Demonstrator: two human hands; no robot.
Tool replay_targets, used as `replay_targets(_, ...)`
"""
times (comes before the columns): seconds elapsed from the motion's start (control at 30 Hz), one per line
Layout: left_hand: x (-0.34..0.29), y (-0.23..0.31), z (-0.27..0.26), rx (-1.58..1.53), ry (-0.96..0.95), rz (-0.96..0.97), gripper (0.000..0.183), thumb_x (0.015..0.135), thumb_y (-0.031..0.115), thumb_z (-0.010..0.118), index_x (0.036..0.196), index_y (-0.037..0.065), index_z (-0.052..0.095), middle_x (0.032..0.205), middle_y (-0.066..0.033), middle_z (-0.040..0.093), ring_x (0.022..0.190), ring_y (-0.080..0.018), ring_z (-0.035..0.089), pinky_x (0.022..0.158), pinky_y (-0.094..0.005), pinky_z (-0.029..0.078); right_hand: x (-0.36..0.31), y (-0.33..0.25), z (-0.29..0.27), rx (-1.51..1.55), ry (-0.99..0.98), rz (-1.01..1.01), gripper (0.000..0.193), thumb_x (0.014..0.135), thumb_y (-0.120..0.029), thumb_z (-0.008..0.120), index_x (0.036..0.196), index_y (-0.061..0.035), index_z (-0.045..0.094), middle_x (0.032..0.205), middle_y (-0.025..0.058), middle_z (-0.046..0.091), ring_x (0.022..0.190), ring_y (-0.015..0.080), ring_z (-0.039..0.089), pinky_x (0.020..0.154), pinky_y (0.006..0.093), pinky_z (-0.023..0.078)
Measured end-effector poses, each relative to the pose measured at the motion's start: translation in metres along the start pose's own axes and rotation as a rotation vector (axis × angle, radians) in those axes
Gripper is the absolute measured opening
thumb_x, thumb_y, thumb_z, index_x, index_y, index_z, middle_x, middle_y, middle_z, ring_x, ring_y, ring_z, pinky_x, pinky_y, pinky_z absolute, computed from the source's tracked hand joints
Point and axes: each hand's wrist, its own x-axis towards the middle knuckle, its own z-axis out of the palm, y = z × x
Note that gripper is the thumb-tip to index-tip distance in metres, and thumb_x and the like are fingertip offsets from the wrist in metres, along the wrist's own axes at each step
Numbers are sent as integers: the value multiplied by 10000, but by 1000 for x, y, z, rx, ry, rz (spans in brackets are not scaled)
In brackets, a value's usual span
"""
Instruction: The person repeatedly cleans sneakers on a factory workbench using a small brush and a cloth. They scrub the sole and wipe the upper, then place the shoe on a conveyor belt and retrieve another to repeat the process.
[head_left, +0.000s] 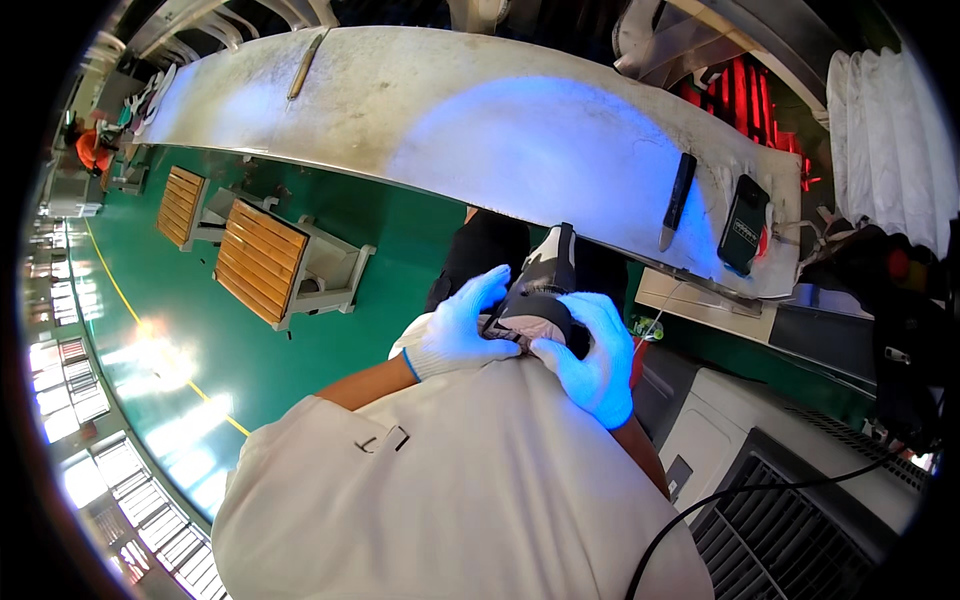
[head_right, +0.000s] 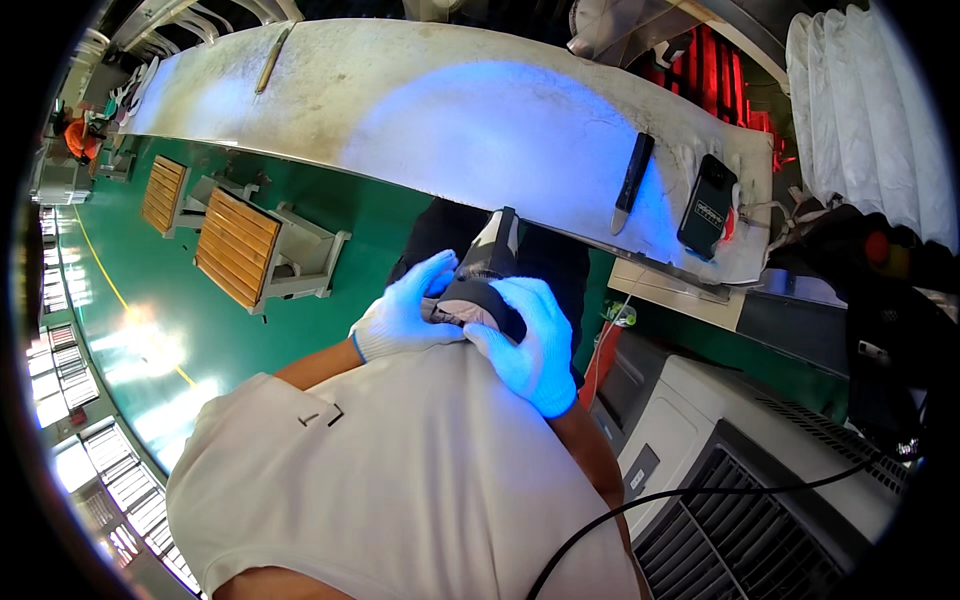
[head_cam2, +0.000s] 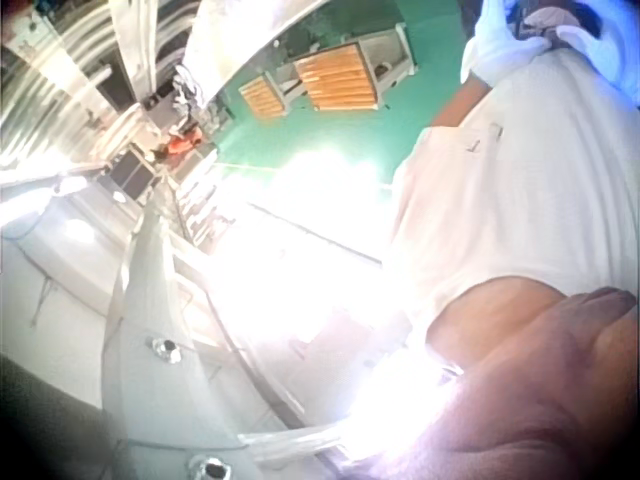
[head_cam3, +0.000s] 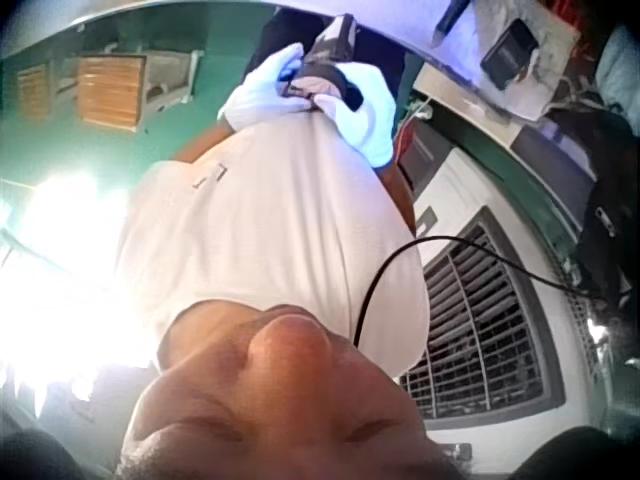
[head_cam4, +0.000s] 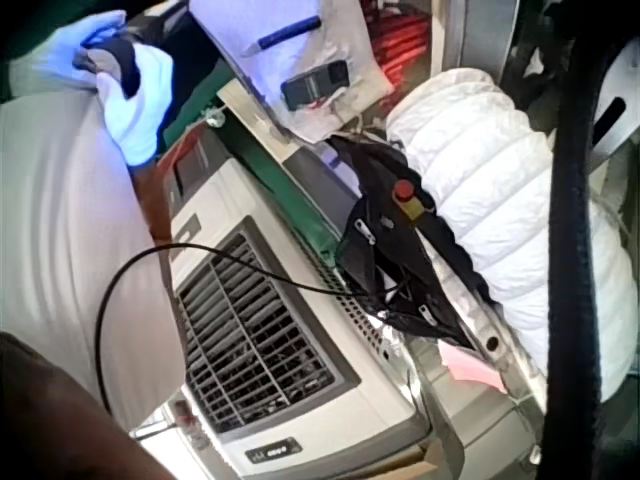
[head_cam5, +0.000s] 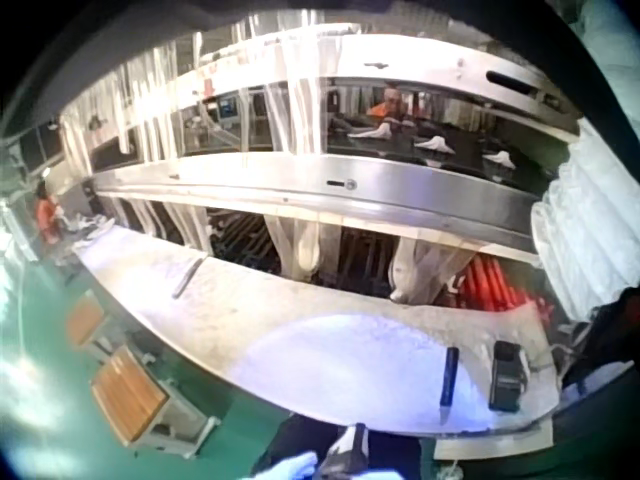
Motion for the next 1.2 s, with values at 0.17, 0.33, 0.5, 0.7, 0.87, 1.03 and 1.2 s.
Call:
replay_targets(0.17,7,36,-11,379,209,609,622,769,162,1004,1302,69,697,1296,-164,736,1111,-375,767,894,-442,650,-6,-2,-9,-46,-74,-27,569,806,-186,965,1303,-27,739,1328,191,697,1217,387,723,1034,455,602)
replay_targets(0.33,26,20,-15,395,169,731,473,777,144,981,1119,95,658,1157,-125,735,950,-335,756,758,-451,621,-6,7,-11,-11,-84,-15,579,778,-137,978,1297,-35,743,1288,171,693,1182,369,714,1013,455,599)
replay_targets(0.5,47,-13,-30,226,-75,714,408,739,57,918,1035,87,639,1056,-109,701,912,-333,724,747,-416,608,-4,21,-5,129,-30,58,579,764,-131,1010,1256,-58,714,1217,154,709,1086,348,740,908,428,619)
replay_targets(0.7,56,44,-40,230,-112,676,464,687,126,976,997,98,631,975,-107,645,845,-343,664,707,-441,549,10,8,-5,56,-21,74,573,761,-154,1012,1241,-65,711,1178,143,707,1025,336,740,855,422,621)
replay_targets(0.87,51,41,-42,213,-90,603,560,648,159,1034,1004,109,604,975,-100,641,865,-335,649,743,-431,533,17,16,4,76,-8,-51,563,764,-169,1016,1222,-83,700,1101,119,679,949,316,709,770,424,593)
replay_targets(1.03,53,54,-48,183,-140,463,573,651,154,1038,998,112,584,980,-100,628,862,-321,639,749,-419,523,31,24,7,120,-18,-148,527,762,-162,1019,1165,-98,685,1048,94,654,870,302,667,692,431,543)
replay_targets(1.2,57,60,-43,84,-93,334,522,653,126,994,911,96,542,899,-90,607,816,-309,613,698,-419,492,41,31,8,179,-47,-106,485,761,-154,1019,1104,-96,681,1001,90,652,830,304,661,677,433,542)
